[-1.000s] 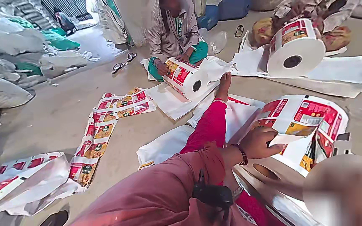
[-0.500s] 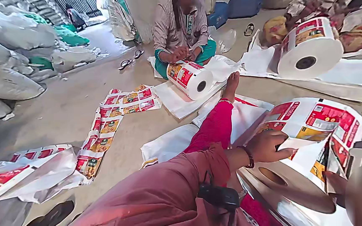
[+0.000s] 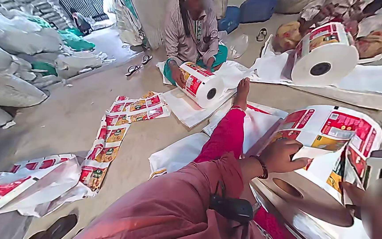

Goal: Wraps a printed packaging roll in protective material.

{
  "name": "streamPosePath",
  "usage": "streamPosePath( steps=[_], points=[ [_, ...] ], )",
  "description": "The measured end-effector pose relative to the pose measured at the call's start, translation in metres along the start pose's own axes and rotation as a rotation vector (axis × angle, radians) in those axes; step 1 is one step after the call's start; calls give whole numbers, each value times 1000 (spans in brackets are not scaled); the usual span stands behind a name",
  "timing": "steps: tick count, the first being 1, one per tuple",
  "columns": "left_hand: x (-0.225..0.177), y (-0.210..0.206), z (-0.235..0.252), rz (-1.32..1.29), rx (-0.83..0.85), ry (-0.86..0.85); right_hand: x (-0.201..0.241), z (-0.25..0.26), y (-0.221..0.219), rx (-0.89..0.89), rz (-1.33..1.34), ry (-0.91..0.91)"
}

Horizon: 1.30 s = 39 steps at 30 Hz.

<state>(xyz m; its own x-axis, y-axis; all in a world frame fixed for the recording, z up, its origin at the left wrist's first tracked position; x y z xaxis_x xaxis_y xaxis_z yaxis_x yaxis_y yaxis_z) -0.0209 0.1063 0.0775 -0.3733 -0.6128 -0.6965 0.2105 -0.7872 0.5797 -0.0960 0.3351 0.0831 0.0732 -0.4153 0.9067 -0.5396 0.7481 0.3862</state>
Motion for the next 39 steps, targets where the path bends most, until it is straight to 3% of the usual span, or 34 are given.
streamPosePath(
  steps=[9,16,28,39],
  points=[
    [0,1,0,15,-5,6,3,-1,-2,-24,-9,11],
    [1,-1,0,15,-4,27,4,1,-4,-59,-173,21],
    [2,-2,2,4,54,115,3,0,-2,-44,-90,-25],
    [2,-1,1,-8,24,90,-1,2,-2,-59,-80,-12]
  ],
)
Point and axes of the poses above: each hand's wrist, its own z-axis towards the middle knuckle, its own y-axis out of the back of the hand, x = y × z, the point moved 3 cm from there along z, towards the middle knuckle, and after that the axes turned 14 degrees about x, right-handed, at the moved point
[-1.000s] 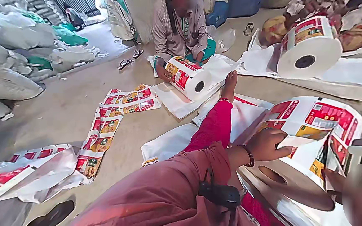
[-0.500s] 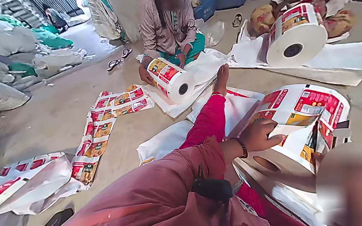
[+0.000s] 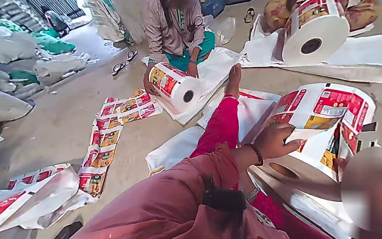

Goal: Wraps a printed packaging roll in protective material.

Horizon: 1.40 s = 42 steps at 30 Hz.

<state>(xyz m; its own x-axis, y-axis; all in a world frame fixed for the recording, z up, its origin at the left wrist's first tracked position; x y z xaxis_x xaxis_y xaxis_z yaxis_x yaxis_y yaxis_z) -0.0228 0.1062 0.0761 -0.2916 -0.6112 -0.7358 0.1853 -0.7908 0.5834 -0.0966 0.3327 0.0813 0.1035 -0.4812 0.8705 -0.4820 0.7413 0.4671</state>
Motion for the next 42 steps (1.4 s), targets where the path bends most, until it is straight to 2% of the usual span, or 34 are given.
streamPosePath(
  steps=[12,18,42],
  points=[
    [-7,3,-3,6,1,-29,-1,0,-1,51,42,-19],
    [-4,1,-1,4,18,-23,-8,3,0,-5,122,-9],
    [-3,0,-1,37,-61,-103,-3,1,1,30,45,-10]
  ],
)
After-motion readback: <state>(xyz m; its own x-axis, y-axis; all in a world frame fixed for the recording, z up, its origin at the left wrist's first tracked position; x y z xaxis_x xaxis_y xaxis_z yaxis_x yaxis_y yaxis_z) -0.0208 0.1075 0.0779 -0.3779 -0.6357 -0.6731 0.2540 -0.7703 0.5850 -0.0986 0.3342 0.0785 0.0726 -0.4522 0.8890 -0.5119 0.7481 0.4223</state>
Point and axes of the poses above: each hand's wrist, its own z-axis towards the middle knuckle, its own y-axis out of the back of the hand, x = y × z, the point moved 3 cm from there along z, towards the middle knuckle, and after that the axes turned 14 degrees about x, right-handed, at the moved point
